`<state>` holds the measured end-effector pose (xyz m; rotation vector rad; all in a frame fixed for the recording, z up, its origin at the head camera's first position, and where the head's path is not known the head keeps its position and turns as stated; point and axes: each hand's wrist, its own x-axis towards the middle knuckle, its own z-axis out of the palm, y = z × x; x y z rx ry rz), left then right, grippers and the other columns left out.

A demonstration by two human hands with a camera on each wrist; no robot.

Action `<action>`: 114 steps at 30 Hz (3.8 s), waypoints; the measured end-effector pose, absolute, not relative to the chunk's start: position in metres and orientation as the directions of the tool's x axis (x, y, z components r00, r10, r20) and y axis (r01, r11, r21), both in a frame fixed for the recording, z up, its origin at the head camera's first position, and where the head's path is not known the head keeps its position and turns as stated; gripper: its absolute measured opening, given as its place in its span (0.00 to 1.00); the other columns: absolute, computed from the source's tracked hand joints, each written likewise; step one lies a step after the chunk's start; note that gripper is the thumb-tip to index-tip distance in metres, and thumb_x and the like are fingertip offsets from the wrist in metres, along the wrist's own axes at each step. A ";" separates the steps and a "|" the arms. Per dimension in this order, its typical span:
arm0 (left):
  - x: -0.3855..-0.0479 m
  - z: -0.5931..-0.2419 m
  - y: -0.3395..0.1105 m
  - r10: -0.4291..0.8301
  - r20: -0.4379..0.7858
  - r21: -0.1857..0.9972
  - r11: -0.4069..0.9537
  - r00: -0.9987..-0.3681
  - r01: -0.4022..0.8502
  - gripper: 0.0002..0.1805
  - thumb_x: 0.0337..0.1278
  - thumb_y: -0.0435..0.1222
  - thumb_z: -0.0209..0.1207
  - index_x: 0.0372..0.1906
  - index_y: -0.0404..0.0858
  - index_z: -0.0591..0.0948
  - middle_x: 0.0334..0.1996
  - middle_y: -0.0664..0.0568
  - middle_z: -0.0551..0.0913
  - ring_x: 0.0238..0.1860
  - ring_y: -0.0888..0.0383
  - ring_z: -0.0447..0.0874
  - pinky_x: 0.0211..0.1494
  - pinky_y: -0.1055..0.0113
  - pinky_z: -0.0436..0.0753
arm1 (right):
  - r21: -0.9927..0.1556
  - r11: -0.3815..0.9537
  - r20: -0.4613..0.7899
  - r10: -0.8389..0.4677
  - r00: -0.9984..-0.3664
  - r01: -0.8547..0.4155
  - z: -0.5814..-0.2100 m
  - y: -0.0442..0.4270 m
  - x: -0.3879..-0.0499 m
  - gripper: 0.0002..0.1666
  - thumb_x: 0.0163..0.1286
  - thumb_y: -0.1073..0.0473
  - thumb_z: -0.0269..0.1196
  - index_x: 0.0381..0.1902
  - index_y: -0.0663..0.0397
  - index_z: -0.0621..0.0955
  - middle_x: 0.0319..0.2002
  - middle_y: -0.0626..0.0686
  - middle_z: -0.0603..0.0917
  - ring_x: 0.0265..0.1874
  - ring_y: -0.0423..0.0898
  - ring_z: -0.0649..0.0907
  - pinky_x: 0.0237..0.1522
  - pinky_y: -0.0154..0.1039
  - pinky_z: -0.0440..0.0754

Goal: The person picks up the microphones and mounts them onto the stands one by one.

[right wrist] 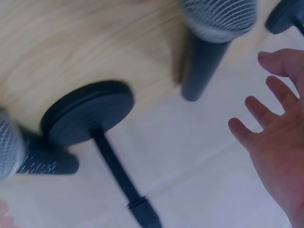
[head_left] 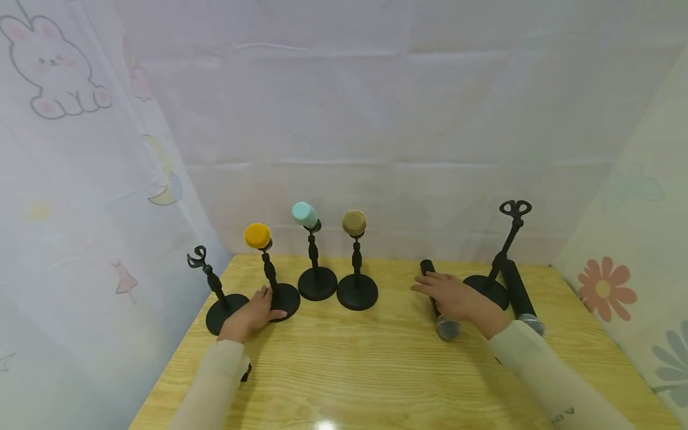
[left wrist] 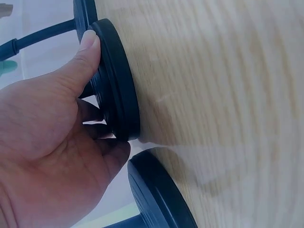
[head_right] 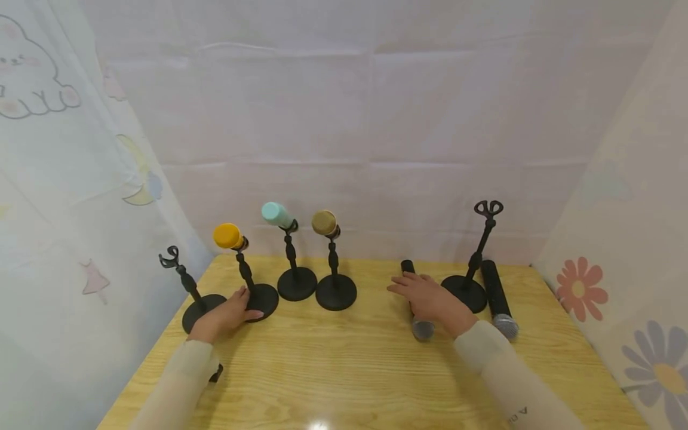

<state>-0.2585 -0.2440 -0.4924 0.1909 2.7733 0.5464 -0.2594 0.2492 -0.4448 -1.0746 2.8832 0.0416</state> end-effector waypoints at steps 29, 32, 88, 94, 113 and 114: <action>-0.287 -0.500 -0.250 0.148 -0.208 0.322 0.944 -0.967 0.075 0.45 0.77 0.49 0.51 0.77 0.20 0.48 0.77 0.24 0.45 0.77 0.28 0.46 0.75 0.38 0.59 | 0.232 0.696 -0.027 -0.694 -0.720 -0.679 -0.478 0.300 -0.281 0.47 0.58 0.79 0.68 0.74 0.51 0.70 0.75 0.60 0.67 0.73 0.65 0.65 0.65 0.68 0.68; -0.290 -0.502 -0.250 0.146 -0.194 0.328 0.942 -0.970 0.076 0.45 0.77 0.49 0.52 0.77 0.20 0.48 0.77 0.24 0.46 0.76 0.28 0.47 0.75 0.38 0.59 | 0.238 0.671 -0.046 -0.715 -0.698 -0.702 -0.483 0.298 -0.282 0.45 0.60 0.79 0.67 0.73 0.51 0.72 0.74 0.60 0.68 0.72 0.65 0.66 0.65 0.65 0.71; -0.243 -0.504 -0.274 0.121 0.052 0.305 0.943 -0.991 0.131 0.29 0.79 0.47 0.50 0.69 0.27 0.72 0.68 0.31 0.70 0.69 0.33 0.67 0.68 0.38 0.70 | 0.051 0.748 0.130 -0.662 -0.738 -0.662 -0.492 0.291 -0.286 0.22 0.57 0.62 0.78 0.44 0.45 0.77 0.40 0.48 0.83 0.41 0.51 0.82 0.48 0.57 0.78; -0.223 -0.495 -0.289 0.097 0.124 0.345 0.929 -0.988 0.134 0.15 0.76 0.42 0.55 0.51 0.36 0.85 0.52 0.41 0.82 0.52 0.42 0.81 0.54 0.44 0.80 | -0.047 0.796 0.122 -0.595 -0.794 -0.604 -0.487 0.295 -0.285 0.21 0.58 0.59 0.77 0.46 0.46 0.78 0.40 0.49 0.83 0.40 0.53 0.82 0.49 0.60 0.78; -0.208 -0.495 -0.342 -0.080 0.108 0.302 0.952 -0.991 -0.044 0.32 0.70 0.49 0.59 0.54 0.20 0.74 0.50 0.27 0.75 0.54 0.30 0.71 0.52 0.38 0.77 | -0.008 0.770 0.235 -0.619 -0.750 -0.638 -0.484 0.297 -0.286 0.22 0.57 0.55 0.78 0.46 0.49 0.80 0.38 0.48 0.82 0.36 0.50 0.82 0.42 0.58 0.81; -0.208 -0.495 -0.341 -0.084 0.096 0.298 0.953 -0.992 -0.051 0.35 0.71 0.50 0.58 0.57 0.18 0.72 0.53 0.24 0.73 0.56 0.28 0.68 0.54 0.36 0.75 | -0.009 0.770 0.235 -0.618 -0.750 -0.637 -0.484 0.296 -0.286 0.23 0.57 0.55 0.78 0.47 0.49 0.80 0.38 0.48 0.82 0.36 0.50 0.82 0.42 0.58 0.81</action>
